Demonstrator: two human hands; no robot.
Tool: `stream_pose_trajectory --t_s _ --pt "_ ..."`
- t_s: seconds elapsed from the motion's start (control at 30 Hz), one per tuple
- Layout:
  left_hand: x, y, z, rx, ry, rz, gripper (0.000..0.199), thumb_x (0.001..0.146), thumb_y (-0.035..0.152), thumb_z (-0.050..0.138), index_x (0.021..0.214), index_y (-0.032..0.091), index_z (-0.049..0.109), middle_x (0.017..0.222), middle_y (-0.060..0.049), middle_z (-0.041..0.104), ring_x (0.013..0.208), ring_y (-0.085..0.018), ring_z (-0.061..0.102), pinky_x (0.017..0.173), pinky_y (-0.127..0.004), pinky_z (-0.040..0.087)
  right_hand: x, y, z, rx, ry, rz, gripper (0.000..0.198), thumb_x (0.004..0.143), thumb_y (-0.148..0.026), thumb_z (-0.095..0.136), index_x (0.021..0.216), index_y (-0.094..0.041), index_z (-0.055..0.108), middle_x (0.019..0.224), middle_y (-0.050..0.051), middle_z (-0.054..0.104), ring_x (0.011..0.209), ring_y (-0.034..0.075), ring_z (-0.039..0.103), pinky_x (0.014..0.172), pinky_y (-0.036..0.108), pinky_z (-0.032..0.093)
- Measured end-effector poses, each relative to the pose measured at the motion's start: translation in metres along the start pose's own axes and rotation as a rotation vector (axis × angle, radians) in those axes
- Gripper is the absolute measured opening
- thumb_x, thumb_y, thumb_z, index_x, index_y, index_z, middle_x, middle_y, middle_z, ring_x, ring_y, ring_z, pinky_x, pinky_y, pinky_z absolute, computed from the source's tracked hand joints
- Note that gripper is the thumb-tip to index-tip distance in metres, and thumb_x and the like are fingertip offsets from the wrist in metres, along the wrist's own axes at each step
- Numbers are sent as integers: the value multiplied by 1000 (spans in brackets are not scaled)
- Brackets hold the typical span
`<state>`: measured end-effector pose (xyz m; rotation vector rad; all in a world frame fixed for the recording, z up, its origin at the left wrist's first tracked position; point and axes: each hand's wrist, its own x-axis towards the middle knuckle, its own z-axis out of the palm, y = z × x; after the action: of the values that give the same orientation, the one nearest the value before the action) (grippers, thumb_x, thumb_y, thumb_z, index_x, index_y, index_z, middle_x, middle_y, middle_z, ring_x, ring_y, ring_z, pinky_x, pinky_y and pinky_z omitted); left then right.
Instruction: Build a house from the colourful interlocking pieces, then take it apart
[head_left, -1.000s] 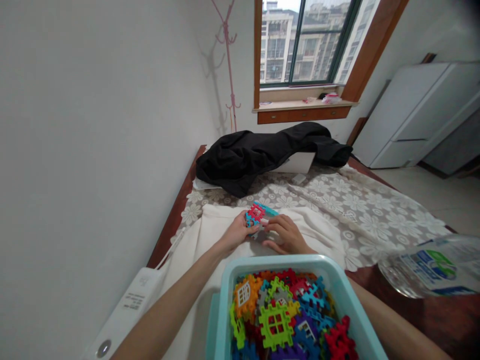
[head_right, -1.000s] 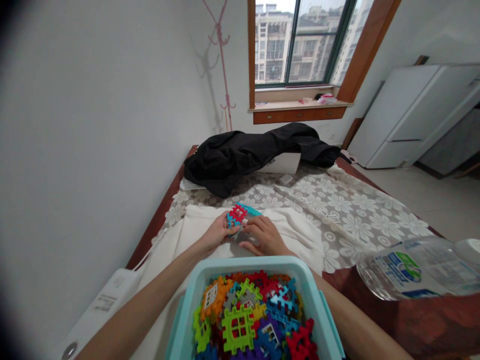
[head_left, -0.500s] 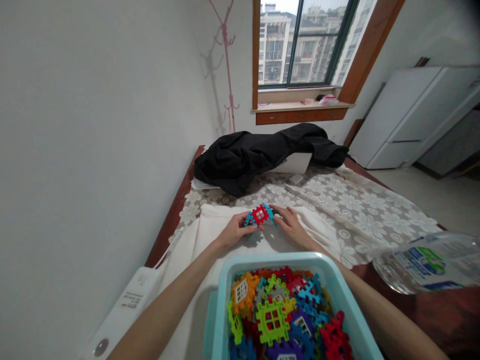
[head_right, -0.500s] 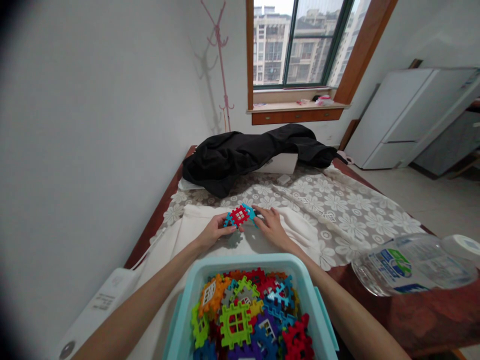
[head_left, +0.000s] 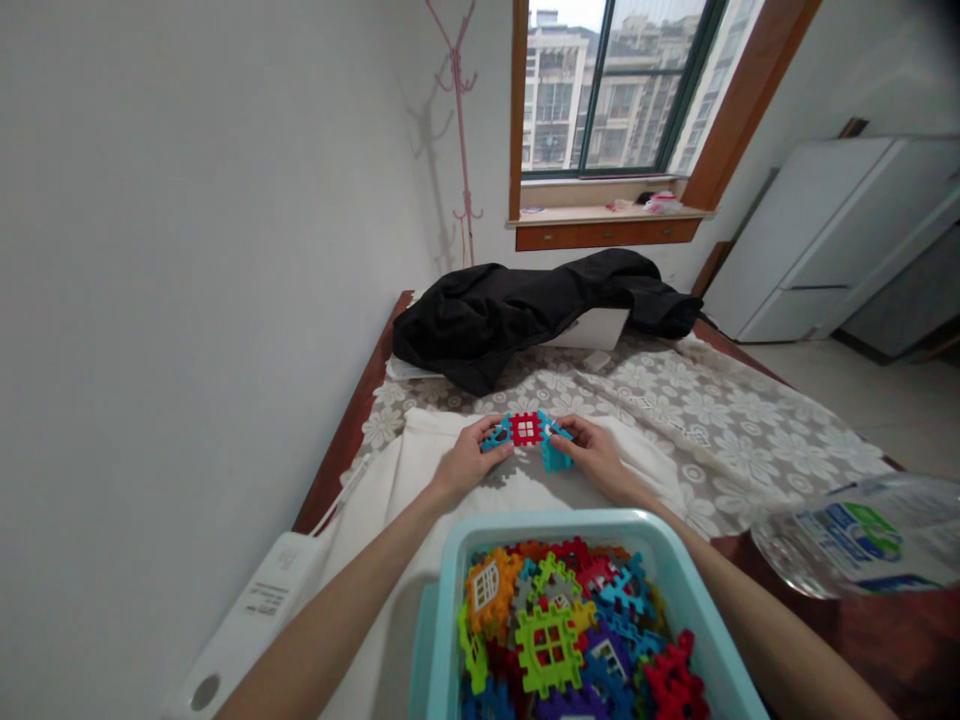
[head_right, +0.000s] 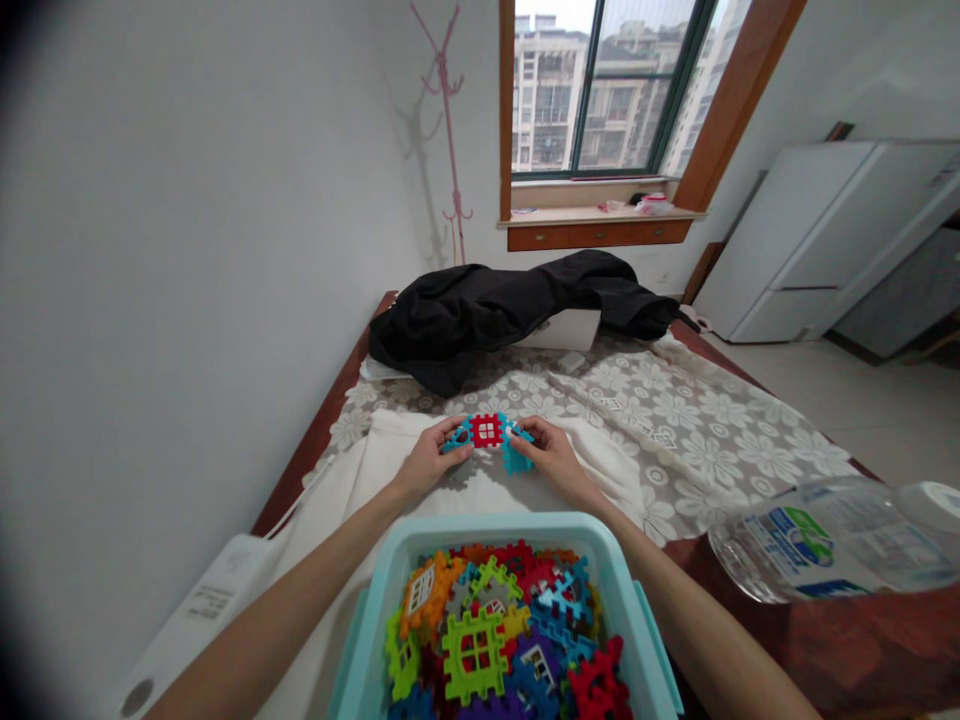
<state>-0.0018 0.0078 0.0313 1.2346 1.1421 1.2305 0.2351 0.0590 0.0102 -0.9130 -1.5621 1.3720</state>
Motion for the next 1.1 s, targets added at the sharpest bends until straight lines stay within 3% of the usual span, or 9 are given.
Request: stream_pose_trajectory --t_s 0.4,0.57,0.87,1.1 --pt "1 -4 4 -9 105 -64 46 77 41 86 112 16 72 90 -7 79 75 -19 71 69 -27 53 0 2 0 -59 78 -45 37 82 -53 77 99 -21 67 85 1 70 70 17 61 61 29 49" --pt "-1 3 7 24 123 -42 38 76 38 87 104 16 75 96 -9 80 85 -21 72 75 -27 54 -2 1 -2 -45 -19 -50 43 88 -50 73 119 -23 62 88 0 70 69 16 60 59 27 46" --pt "1 0 5 83 93 -73 40 80 40 82 111 15 76 109 -11 80 100 -25 74 87 -32 57 -3 4 0 -20 -46 -37 43 89 -49 73 120 -23 60 88 0 67 69 15 57 59 26 43" --pt "5 -7 0 86 53 -113 41 78 45 83 108 17 79 105 -9 82 91 -24 75 76 -30 58 -4 1 -2 -74 -68 -47 46 89 -49 71 127 -23 63 85 -1 66 68 16 56 60 27 43"
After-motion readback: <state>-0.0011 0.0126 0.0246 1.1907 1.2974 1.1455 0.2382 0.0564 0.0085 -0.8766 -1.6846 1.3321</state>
